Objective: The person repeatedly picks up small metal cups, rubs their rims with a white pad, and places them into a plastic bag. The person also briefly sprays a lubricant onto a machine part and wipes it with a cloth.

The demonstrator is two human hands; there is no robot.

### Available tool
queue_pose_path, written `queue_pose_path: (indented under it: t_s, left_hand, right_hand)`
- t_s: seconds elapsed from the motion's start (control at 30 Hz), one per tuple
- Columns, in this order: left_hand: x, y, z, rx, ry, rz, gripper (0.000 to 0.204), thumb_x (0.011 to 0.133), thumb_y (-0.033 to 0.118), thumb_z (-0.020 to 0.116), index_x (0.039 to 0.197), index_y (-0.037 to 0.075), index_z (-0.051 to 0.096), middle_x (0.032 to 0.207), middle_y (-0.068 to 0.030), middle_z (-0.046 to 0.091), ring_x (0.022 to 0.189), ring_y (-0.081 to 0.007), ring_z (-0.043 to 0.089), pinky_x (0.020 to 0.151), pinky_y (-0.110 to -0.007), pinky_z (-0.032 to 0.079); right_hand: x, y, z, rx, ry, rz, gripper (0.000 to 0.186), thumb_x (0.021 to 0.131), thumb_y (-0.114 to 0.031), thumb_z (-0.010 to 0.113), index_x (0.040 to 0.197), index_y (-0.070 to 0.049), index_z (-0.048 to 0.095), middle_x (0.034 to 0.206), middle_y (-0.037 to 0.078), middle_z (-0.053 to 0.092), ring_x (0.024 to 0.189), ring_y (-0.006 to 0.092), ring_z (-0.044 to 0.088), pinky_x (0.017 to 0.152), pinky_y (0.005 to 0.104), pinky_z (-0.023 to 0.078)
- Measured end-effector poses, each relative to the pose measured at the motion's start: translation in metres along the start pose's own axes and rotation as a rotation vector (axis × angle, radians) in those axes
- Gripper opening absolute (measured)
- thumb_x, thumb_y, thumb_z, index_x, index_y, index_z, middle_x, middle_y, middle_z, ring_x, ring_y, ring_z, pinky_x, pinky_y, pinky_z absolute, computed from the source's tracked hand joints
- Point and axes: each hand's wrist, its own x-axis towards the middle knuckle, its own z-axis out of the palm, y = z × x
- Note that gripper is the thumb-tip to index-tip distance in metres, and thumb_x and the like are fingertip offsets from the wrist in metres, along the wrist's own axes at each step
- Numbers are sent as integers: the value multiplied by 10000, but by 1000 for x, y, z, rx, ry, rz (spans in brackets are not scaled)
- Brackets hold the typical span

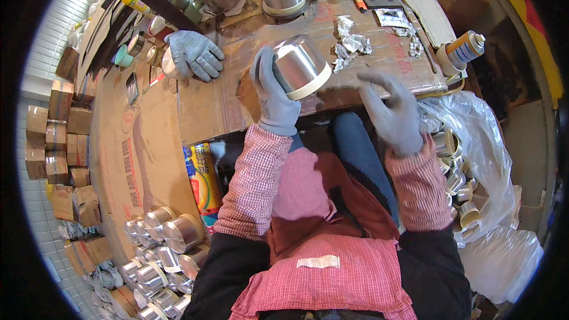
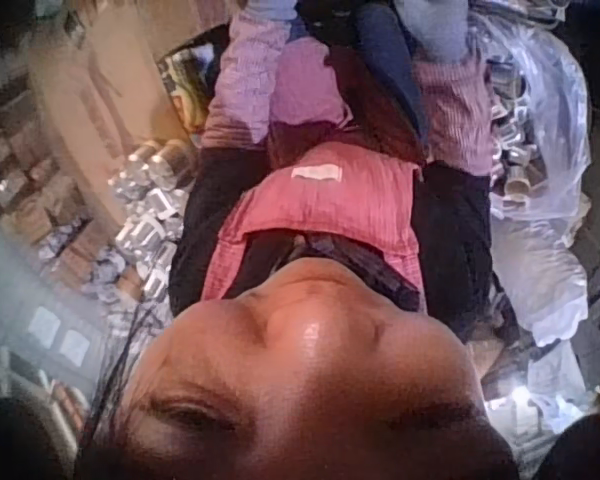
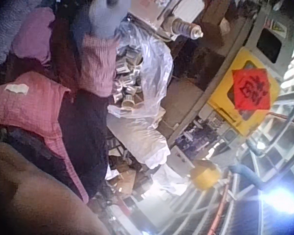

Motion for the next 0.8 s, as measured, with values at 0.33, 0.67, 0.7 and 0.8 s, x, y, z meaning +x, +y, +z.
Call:
queue_pose_path:
  t_s: [0.33, 0.67, 0.7, 0.8]
  left_hand:
    - [3, 3, 0, 161, 110, 72, 771, 826, -28, 773, 1507, 67, 424, 1466, -192, 399, 1390, -396, 420, 1180, -474, 366]
    - [3, 4, -1, 180, 108, 109, 750, 841, 43, 818, 1489, 72, 443, 1445, -166, 414, 1374, -358, 452, 1169, -445, 406]
    - [4, 3, 0, 169, 109, 87, 746, 843, 33, 810, 1490, 73, 442, 1448, -168, 412, 1372, -361, 454, 1166, -447, 408]
    - [2, 0, 1, 166, 111, 83, 734, 851, 8, 789, 1493, 77, 440, 1458, -175, 405, 1369, -366, 456, 1160, -451, 415]
  right_hand:
    - [88, 27, 45, -172, -29, -109, 177, 881, -174, 785, 1023, -69, 772, 978, 129, 728, 935, 316, 701, 858, 398, 548]
    - [50, -5, 74, 17, 3, -121, 257, 760, -29, 781, 1010, -74, 741, 966, 107, 707, 928, 325, 686, 811, 429, 544]
    - [51, -5, 73, -17, -26, -261, 255, 765, -28, 776, 1013, -73, 740, 969, 108, 708, 934, 328, 686, 820, 429, 543]
    - [45, -4, 74, -131, -9, -516, 268, 774, -32, 763, 1039, -68, 742, 984, 117, 715, 962, 344, 686, 862, 427, 540]
